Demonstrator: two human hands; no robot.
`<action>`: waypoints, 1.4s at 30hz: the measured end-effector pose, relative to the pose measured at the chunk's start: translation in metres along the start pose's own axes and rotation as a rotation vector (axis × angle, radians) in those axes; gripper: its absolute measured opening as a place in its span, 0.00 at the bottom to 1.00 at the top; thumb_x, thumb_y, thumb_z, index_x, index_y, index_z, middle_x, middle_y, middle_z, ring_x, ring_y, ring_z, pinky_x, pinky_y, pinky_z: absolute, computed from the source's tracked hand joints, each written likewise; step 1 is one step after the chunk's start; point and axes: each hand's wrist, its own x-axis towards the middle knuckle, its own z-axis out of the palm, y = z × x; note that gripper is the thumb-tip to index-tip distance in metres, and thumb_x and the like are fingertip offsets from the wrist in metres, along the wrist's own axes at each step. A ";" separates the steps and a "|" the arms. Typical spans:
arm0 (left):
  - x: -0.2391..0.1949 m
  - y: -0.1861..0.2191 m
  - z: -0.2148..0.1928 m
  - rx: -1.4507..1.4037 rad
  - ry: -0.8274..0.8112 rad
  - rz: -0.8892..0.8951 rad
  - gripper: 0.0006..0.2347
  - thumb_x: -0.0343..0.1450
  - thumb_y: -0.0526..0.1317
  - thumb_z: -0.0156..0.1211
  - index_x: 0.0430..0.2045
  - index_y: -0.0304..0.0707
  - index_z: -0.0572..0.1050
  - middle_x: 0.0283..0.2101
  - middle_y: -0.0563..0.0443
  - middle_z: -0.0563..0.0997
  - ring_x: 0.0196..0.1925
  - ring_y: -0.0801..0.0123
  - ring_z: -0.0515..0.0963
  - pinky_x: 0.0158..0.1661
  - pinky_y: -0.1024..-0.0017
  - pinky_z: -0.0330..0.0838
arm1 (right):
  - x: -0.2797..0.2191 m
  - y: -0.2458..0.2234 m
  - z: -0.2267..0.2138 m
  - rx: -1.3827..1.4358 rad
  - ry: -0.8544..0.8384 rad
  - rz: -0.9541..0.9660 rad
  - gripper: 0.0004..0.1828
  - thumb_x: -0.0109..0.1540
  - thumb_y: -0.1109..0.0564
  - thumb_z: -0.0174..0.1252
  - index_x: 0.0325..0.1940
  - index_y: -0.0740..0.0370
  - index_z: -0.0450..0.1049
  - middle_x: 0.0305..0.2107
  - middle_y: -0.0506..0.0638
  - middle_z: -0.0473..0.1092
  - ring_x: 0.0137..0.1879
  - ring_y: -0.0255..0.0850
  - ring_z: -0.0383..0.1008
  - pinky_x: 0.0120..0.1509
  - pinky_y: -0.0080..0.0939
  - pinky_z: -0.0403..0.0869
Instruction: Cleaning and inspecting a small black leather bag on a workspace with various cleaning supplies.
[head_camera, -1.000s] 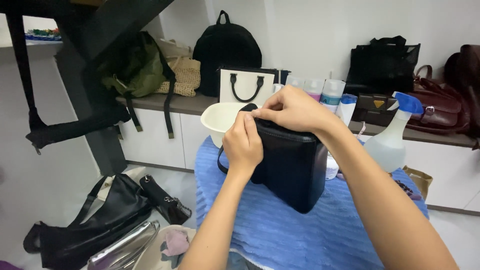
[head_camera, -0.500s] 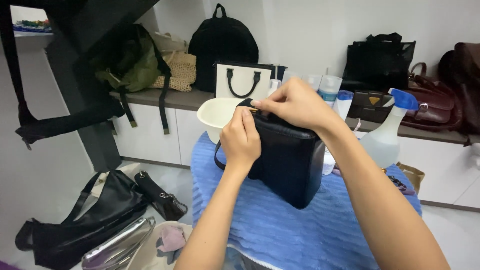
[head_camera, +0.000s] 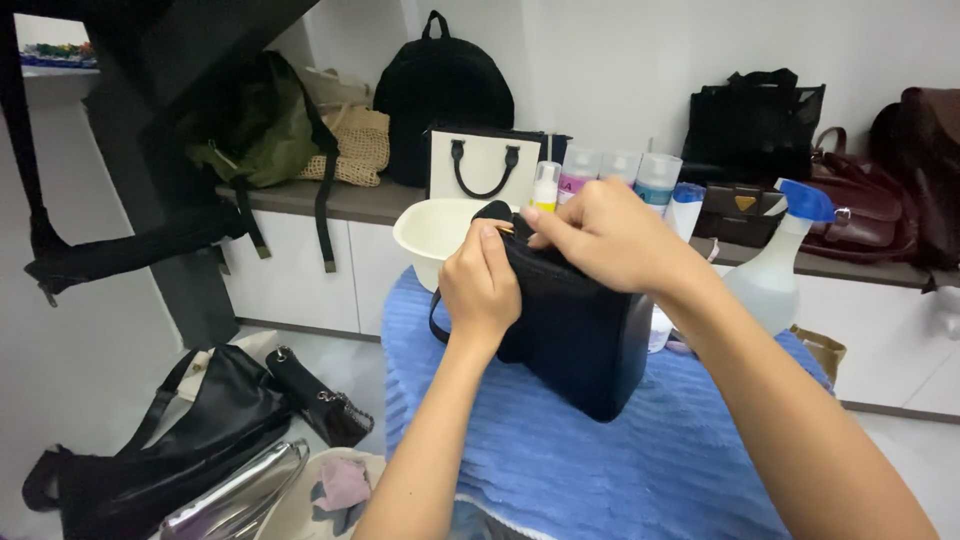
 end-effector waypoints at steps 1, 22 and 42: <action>0.001 0.001 0.000 0.001 0.003 -0.001 0.16 0.78 0.43 0.34 0.30 0.50 0.76 0.21 0.43 0.81 0.27 0.47 0.84 0.31 0.59 0.78 | 0.003 0.007 0.003 -0.001 -0.001 -0.003 0.26 0.69 0.46 0.50 0.26 0.57 0.87 0.12 0.57 0.73 0.20 0.48 0.71 0.33 0.43 0.72; 0.005 0.010 -0.004 -0.122 -0.043 -0.036 0.17 0.79 0.43 0.34 0.35 0.48 0.78 0.28 0.41 0.85 0.37 0.44 0.85 0.40 0.55 0.79 | -0.014 -0.018 -0.004 0.135 0.004 -0.222 0.11 0.61 0.49 0.63 0.42 0.52 0.87 0.36 0.53 0.83 0.53 0.54 0.82 0.61 0.50 0.76; 0.005 0.001 -0.001 -0.062 -0.051 -0.055 0.17 0.79 0.43 0.35 0.32 0.46 0.78 0.25 0.40 0.83 0.35 0.41 0.84 0.38 0.53 0.78 | 0.002 0.025 0.014 0.123 0.145 -0.089 0.10 0.58 0.53 0.60 0.33 0.52 0.87 0.17 0.50 0.78 0.25 0.45 0.77 0.38 0.41 0.75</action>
